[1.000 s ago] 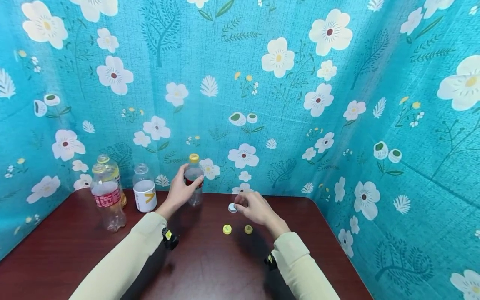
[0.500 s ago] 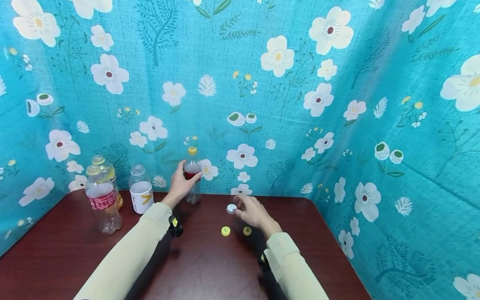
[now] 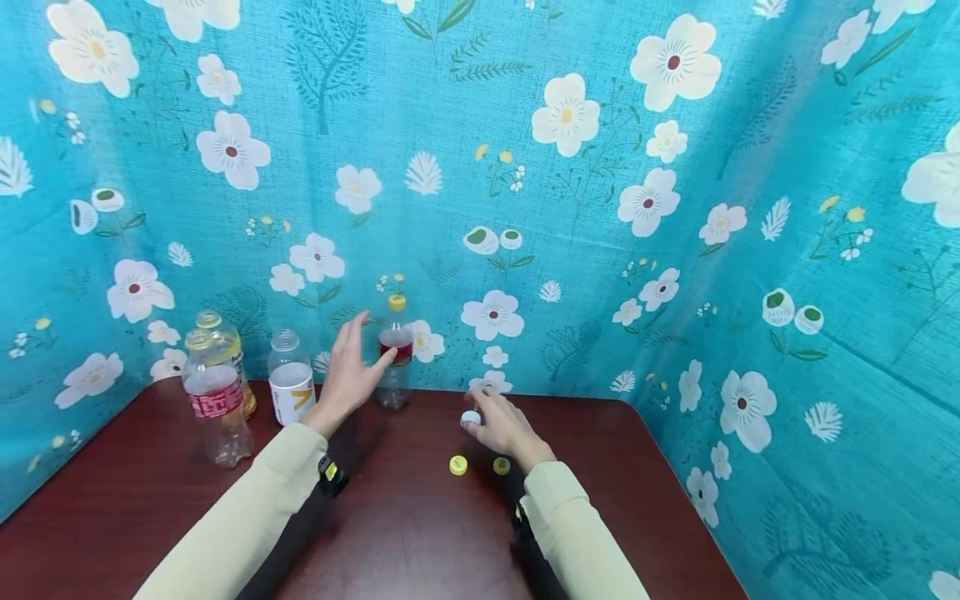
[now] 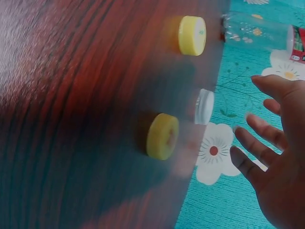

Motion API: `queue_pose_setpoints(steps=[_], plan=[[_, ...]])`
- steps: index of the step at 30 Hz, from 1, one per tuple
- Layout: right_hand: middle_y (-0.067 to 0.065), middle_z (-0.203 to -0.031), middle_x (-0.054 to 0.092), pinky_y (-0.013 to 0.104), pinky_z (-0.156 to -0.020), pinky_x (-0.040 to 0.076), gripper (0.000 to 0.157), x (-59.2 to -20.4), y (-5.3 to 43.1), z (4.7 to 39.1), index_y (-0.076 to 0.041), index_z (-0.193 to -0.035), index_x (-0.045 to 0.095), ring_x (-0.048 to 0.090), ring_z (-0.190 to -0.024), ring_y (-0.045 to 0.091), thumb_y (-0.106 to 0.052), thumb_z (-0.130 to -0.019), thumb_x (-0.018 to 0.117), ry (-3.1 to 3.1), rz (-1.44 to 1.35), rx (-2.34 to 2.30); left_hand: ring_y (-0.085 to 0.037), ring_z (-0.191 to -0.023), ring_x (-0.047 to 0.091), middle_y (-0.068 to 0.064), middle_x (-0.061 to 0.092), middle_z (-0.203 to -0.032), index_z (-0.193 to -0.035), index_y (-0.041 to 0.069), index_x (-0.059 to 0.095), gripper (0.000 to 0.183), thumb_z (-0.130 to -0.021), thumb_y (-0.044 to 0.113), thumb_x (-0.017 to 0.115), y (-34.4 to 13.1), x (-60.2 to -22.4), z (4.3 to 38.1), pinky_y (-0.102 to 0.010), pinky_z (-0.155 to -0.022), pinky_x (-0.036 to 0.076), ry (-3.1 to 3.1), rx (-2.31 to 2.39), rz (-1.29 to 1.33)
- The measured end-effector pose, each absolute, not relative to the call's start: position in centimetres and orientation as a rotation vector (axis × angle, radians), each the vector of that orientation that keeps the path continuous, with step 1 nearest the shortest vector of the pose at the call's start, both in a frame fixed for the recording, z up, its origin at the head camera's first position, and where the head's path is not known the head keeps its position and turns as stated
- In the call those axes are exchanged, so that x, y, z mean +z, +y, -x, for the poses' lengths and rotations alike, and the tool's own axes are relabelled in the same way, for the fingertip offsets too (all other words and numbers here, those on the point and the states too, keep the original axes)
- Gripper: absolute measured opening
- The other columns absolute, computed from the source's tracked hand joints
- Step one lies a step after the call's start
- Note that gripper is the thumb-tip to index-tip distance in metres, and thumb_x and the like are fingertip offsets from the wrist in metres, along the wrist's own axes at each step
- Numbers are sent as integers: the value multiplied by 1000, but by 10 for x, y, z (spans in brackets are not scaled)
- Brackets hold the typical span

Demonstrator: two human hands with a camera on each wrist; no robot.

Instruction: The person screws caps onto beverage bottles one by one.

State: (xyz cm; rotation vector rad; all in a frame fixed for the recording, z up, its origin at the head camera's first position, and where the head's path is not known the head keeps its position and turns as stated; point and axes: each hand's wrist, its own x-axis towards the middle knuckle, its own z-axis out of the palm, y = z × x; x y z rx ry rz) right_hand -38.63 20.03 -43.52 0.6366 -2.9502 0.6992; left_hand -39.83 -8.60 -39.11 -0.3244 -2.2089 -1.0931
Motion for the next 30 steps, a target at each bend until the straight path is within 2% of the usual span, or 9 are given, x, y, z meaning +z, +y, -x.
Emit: queue_pose_setpoints(steps=[3,7,11,14,19,25,30], plan=[[13,-138,56,54,-95,53,50,-443,204,389,-19,-141,55,57,-121,29,-28,-95,74,-2950,-630,602,-38,-133,45,-17,48,-148,-153,9,41,79,-88,28,82,-94,-389,378,-58,-108,39,-2159,-942,258],[14,-147,48,55,-98,51,60,-451,207,393,-18,-147,50,51,-129,31,-30,-94,75,-2930,-651,435,-39,-140,37,-16,45,-150,-153,8,39,89,-81,30,88,-108,-393,359,-60,-112,30,-2112,-810,166],[17,-149,45,56,-100,50,65,-453,205,398,-16,-150,47,50,-129,34,-32,-94,76,-2948,-668,398,-41,-147,24,-18,33,-159,-158,9,30,105,-77,35,91,-123,-403,350,-64,-117,20,-2092,-777,88],[22,-156,38,61,-103,46,72,-452,202,402,-15,-154,42,44,-137,40,-33,-94,75,-3010,-656,467,-42,-151,15,-19,22,-165,-162,10,20,116,-76,39,92,-136,-410,350,-65,-119,14,-2089,-764,36],[26,-164,23,66,-106,41,82,-456,199,409,-14,-160,33,35,-145,46,-36,-93,76,-3102,-607,571,-43,-152,12,-17,11,-169,-164,10,10,127,-73,39,94,-150,-422,357,-66,-119,13,-2096,-796,-26],[26,-163,26,63,-110,39,81,-462,196,416,-12,-159,34,37,-144,44,-33,-93,76,-3137,-640,616,-44,-151,13,-19,10,-168,-164,9,5,129,-74,39,93,-157,-431,366,-64,-119,15,-2102,-908,-121],[24,-153,39,61,-108,41,74,-465,193,417,-14,-157,40,44,-135,41,-29,-94,75,-3138,-699,636,-42,-152,16,-19,10,-167,-165,13,0,126,-79,40,89,-160,-437,373,-61,-121,17,-2098,-1129,-254]])
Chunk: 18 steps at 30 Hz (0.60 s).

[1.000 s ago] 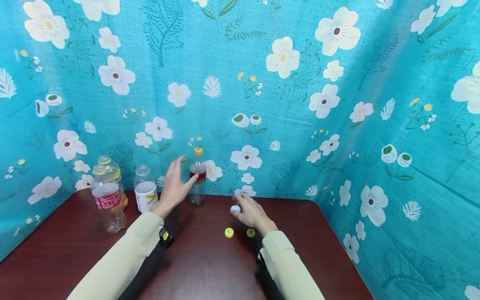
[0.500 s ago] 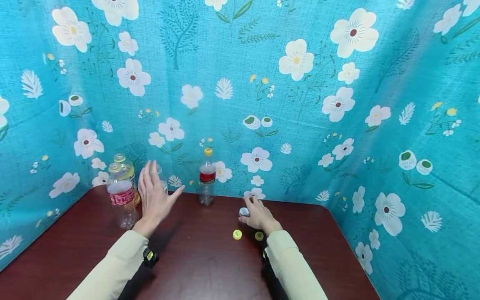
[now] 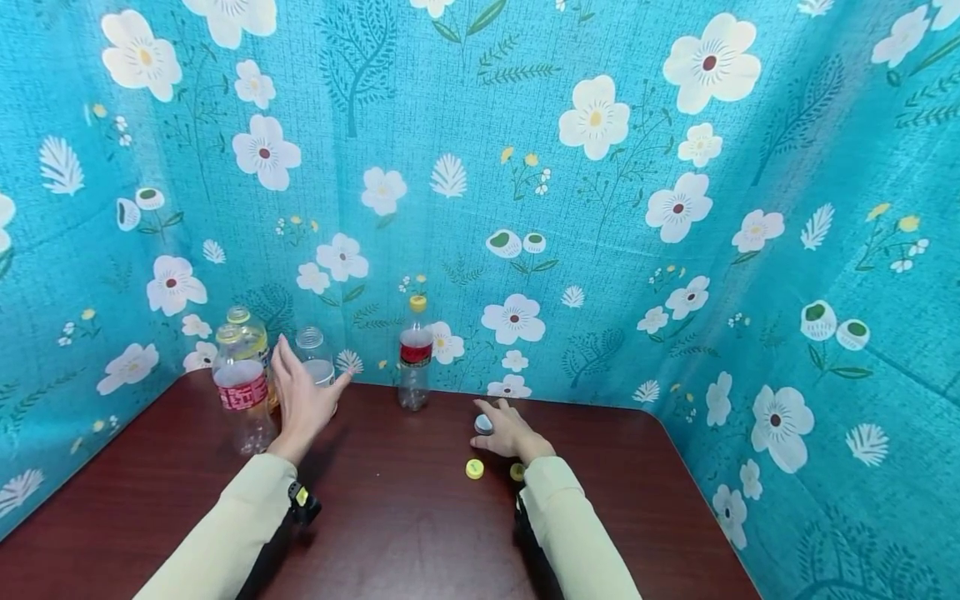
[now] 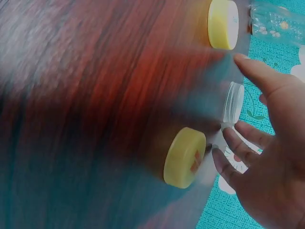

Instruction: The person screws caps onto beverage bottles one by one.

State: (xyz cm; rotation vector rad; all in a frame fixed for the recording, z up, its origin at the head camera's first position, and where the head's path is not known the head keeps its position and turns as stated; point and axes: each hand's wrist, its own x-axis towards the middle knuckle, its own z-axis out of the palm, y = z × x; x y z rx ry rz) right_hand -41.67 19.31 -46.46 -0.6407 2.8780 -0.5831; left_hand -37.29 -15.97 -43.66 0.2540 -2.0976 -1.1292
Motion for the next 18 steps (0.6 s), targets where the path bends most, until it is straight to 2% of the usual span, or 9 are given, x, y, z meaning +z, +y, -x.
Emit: queue_pose_setpoints(steps=[4,9,14,18], plan=[[21,-147,44,59,-107,43,69,-465,191,416,-14,-155,44,47,-130,38,-28,-95,74,2877,638,-586,-43,-152,20,-22,12,-167,-165,14,-2,122,-84,40,85,-164,-439,379,-62,-120,21,-2078,-1268,-326],[20,-145,47,55,-106,45,57,-467,192,417,-11,-148,54,52,-126,36,-24,-96,73,2914,671,-553,-45,-148,27,-26,20,-163,-164,11,6,112,-86,38,82,-168,-440,385,-61,-118,26,-2096,-1325,-347],[16,-129,56,51,-96,50,40,-468,192,418,-9,-132,65,57,-110,31,-20,-95,74,2943,728,-500,-47,-142,35,-28,29,-157,-162,9,15,104,-87,40,81,-170,-442,389,-61,-115,31,-2124,-1327,-381],[9,-116,58,48,-89,51,28,-467,192,417,-12,-120,68,56,-99,26,-19,-94,75,2961,686,-495,-47,-138,39,-27,34,-153,-160,10,21,99,-87,37,81,-171,-445,390,-61,-114,33,-2116,-1325,-395]])
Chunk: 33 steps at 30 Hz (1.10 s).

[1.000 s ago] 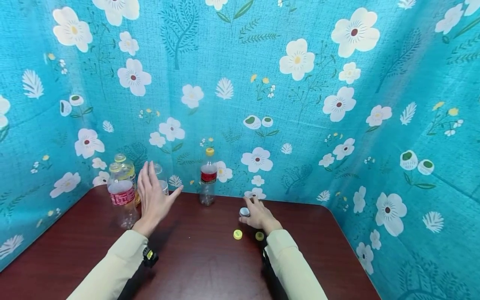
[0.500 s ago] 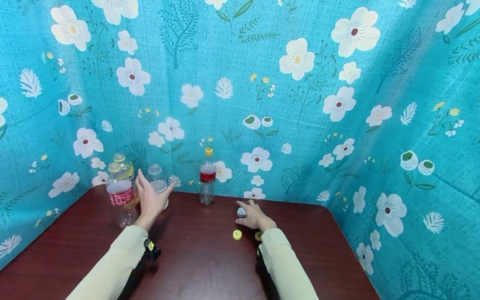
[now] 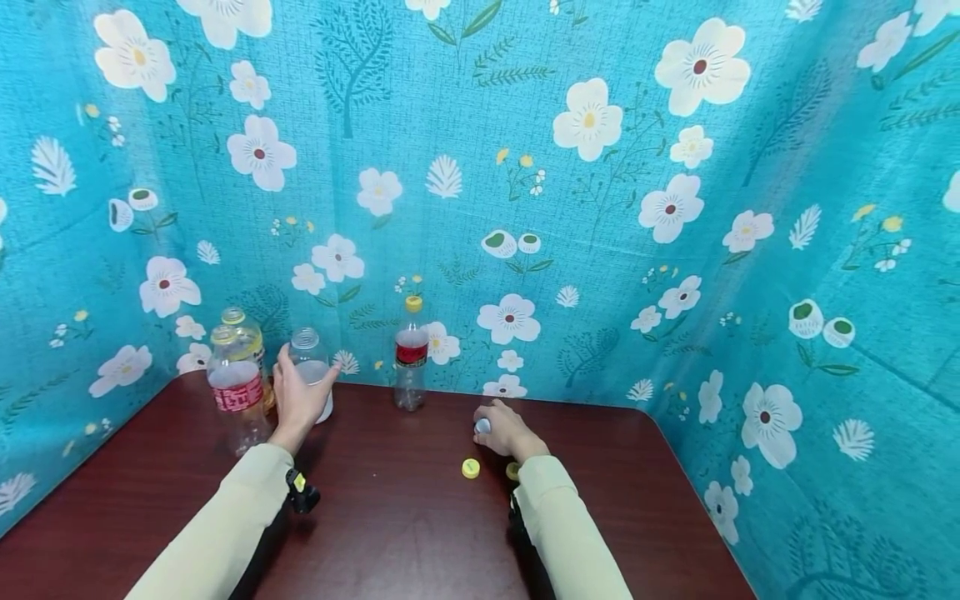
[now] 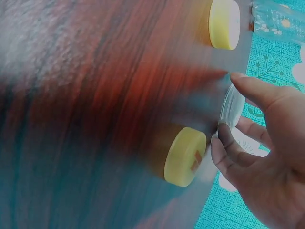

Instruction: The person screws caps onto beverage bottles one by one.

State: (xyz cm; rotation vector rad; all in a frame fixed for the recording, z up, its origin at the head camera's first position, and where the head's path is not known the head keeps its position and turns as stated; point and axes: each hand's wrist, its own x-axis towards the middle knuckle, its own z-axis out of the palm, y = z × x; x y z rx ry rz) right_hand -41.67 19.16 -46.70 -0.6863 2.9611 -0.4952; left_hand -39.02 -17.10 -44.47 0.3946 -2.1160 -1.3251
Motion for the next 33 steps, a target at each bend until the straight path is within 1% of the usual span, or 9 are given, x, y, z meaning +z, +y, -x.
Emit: queue_pose_setpoints(steps=[3,5,8,12,16,19,23,28,33], plan=[[5,-107,59,45,-84,51,22,-466,192,416,-16,-111,68,55,-93,22,-19,-92,77,2976,658,-484,-46,-137,42,-25,39,-151,-158,11,26,93,-87,36,81,-171,-447,392,-61,-112,35,-2098,-1326,-390],[4,-101,59,43,-81,51,20,-465,191,416,-16,-107,67,54,-90,21,-18,-91,79,2977,662,-488,-46,-136,44,-24,42,-149,-156,11,29,88,-89,36,79,-173,-449,392,-61,-110,36,-2094,-1318,-376],[2,-97,61,41,-79,52,20,-465,191,416,-16,-106,66,55,-88,19,-16,-90,79,2961,680,-509,-46,-135,45,-23,45,-147,-154,10,32,82,-91,37,77,-176,-450,391,-62,-110,37,-2103,-1315,-342],[2,-95,63,39,-79,53,18,-461,193,414,-14,-108,65,56,-87,19,-14,-93,76,2907,703,-560,-44,-137,44,-22,46,-148,-154,10,34,79,-92,36,76,-179,-452,387,-61,-113,35,-2131,-1313,-292],[3,-96,64,39,-79,53,18,-456,199,411,-9,-111,66,57,-87,20,-10,-94,74,2896,780,-580,-40,-135,47,-20,50,-146,-153,12,38,78,-91,35,78,-179,-450,382,-60,-112,37,-2139,-1307,-229],[5,-101,67,41,-81,55,20,-450,202,408,-7,-113,69,59,-92,21,-8,-94,74,2926,866,-579,-38,-131,50,-19,54,-142,-151,14,40,78,-89,37,80,-178,-447,379,-60,-109,40,-2140,-1311,-175],[7,-107,68,43,-83,57,22,-439,203,403,-8,-115,71,60,-96,23,-7,-93,74,2965,933,-609,-38,-127,54,-18,59,-138,-149,15,40,80,-87,41,82,-173,-441,373,-60,-104,44,-2154,-1321,-108],[7,-110,65,40,-81,59,28,-427,202,395,-12,-118,70,64,-95,22,-7,-91,77,2981,954,-696,-38,-125,55,-20,57,-140,-148,13,41,82,-85,45,83,-167,-438,363,-61,-102,47,-2219,-1286,-43],[6,-111,64,35,-79,58,32,-418,201,386,-10,-120,69,67,-90,19,-8,-90,79,2980,1013,-756,-37,-121,58,-18,58,-140,-146,14,48,79,-83,43,85,-162,-437,354,-59,-96,51,-2251,-1270,33]])
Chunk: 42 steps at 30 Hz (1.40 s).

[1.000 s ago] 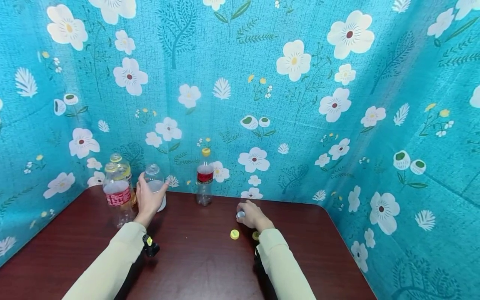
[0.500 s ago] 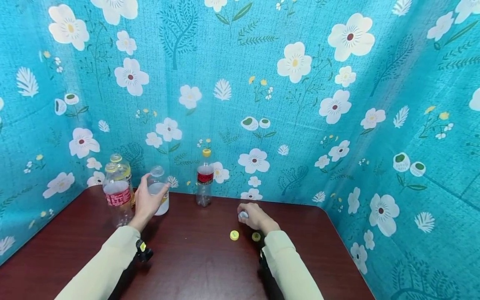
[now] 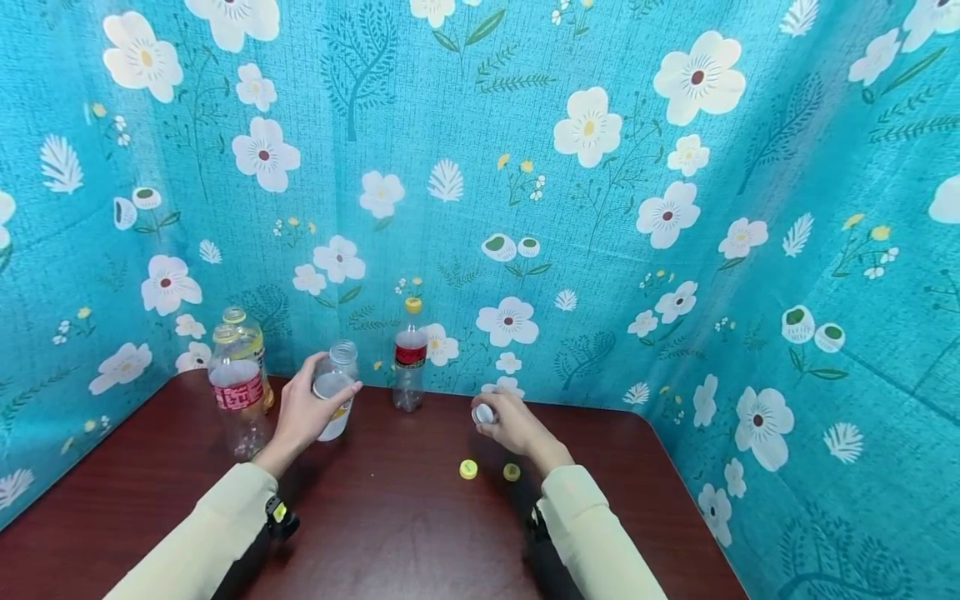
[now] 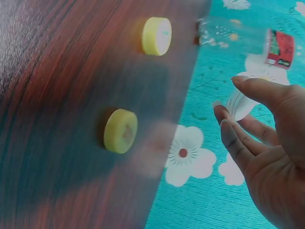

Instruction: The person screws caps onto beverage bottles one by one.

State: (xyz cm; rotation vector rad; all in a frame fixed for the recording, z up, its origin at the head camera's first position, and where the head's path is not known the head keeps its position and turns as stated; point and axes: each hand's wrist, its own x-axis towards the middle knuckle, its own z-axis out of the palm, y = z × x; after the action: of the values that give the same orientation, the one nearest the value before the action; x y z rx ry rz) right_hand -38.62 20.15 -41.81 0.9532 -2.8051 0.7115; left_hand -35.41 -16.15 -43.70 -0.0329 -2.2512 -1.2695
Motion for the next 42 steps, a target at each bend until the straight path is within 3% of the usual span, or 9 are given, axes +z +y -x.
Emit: queue_pose_setpoints(steps=[12,19,29,38,42], plan=[[-6,-100,70,29,-78,56,29,-402,196,368,-15,-122,69,67,-84,8,-26,-96,74,-2781,-964,887,-33,-122,59,-13,60,-142,-149,15,51,80,-82,43,86,-132,-444,334,-54,-88,58,-2331,-1292,219],[-8,-98,69,30,-77,57,26,-400,192,364,-19,-119,68,65,-84,8,-25,-95,75,-2717,-979,921,-29,-118,61,-11,62,-138,-146,17,55,78,-80,41,89,-119,-446,330,-49,-85,59,-2323,-1308,267],[-6,-100,71,28,-75,57,31,-394,185,358,-16,-123,70,66,-82,10,-25,-94,76,-2648,-1008,957,-28,-113,62,-10,66,-131,-143,14,57,77,-79,39,90,-108,-445,328,-47,-83,59,-2299,-1297,336],[0,-112,71,30,-80,59,37,-370,168,345,-18,-126,70,71,-87,7,-26,-91,80,-2622,-981,1026,-26,-109,63,-10,67,-128,-143,18,58,75,-78,38,90,-91,-441,323,-43,-83,58,-2324,-1291,401],[-2,-109,69,30,-80,59,40,-360,164,340,-20,-127,68,71,-86,7,-28,-90,81,-2632,-1013,1067,-23,-105,63,-7,67,-126,-143,20,58,76,-78,40,90,-84,-442,321,-38,-79,58,-2345,-1279,427]])
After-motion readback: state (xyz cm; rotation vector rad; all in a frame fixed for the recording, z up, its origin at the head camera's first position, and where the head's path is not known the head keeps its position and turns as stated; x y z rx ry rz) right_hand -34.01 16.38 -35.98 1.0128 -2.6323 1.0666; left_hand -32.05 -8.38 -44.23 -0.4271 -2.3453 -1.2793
